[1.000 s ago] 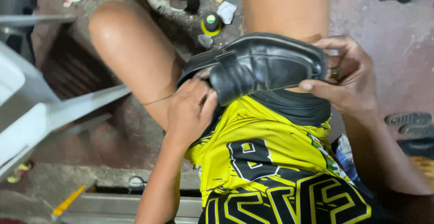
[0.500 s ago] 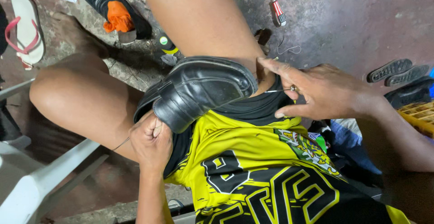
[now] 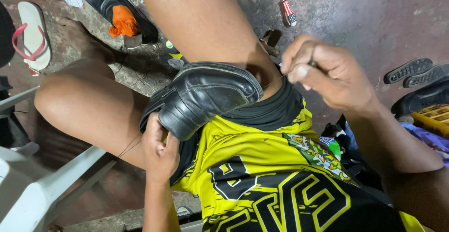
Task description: The person repairs a black leather shoe by hand, using a stitching awl to sew through the sole and upper while holding the shoe in their lap.
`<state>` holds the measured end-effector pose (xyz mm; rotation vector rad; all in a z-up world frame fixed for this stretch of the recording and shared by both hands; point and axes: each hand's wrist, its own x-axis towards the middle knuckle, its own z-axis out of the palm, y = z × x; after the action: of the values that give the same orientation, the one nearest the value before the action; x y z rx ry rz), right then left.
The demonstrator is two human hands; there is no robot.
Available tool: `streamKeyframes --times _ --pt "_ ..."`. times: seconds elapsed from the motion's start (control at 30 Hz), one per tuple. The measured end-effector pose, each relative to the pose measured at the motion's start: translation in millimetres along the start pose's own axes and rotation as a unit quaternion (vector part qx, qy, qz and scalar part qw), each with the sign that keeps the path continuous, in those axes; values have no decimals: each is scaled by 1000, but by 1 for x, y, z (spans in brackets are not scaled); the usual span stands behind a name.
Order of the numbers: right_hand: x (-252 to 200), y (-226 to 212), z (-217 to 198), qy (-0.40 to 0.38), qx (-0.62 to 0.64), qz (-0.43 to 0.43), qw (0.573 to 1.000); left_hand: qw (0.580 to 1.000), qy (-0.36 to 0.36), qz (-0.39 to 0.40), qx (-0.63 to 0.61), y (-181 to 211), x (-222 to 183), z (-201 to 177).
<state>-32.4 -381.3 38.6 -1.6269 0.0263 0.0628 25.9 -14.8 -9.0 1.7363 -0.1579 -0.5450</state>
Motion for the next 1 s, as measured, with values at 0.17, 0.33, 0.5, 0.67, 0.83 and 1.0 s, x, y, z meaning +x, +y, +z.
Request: streamKeyframes --times 0.17,0.33,0.5,0.67,0.83,1.0 --pt "8 -9 37 170 295 2 940 983 -87 93 130 34 22 -3" --pt "13 -27 67 76 -24 -70 994 990 -51 57 120 36 29 3" --pt "30 -22 84 97 -271 -42 957 991 -14 60 117 18 25 -1" --pt "42 -17 90 97 -316 -7 944 985 8 110 133 17 23 -14" --pt "43 -13 73 131 -206 4 970 995 0 14 95 17 25 -9" --pt "44 -12 71 73 -252 -28 964 992 -2 50 114 17 23 -7"
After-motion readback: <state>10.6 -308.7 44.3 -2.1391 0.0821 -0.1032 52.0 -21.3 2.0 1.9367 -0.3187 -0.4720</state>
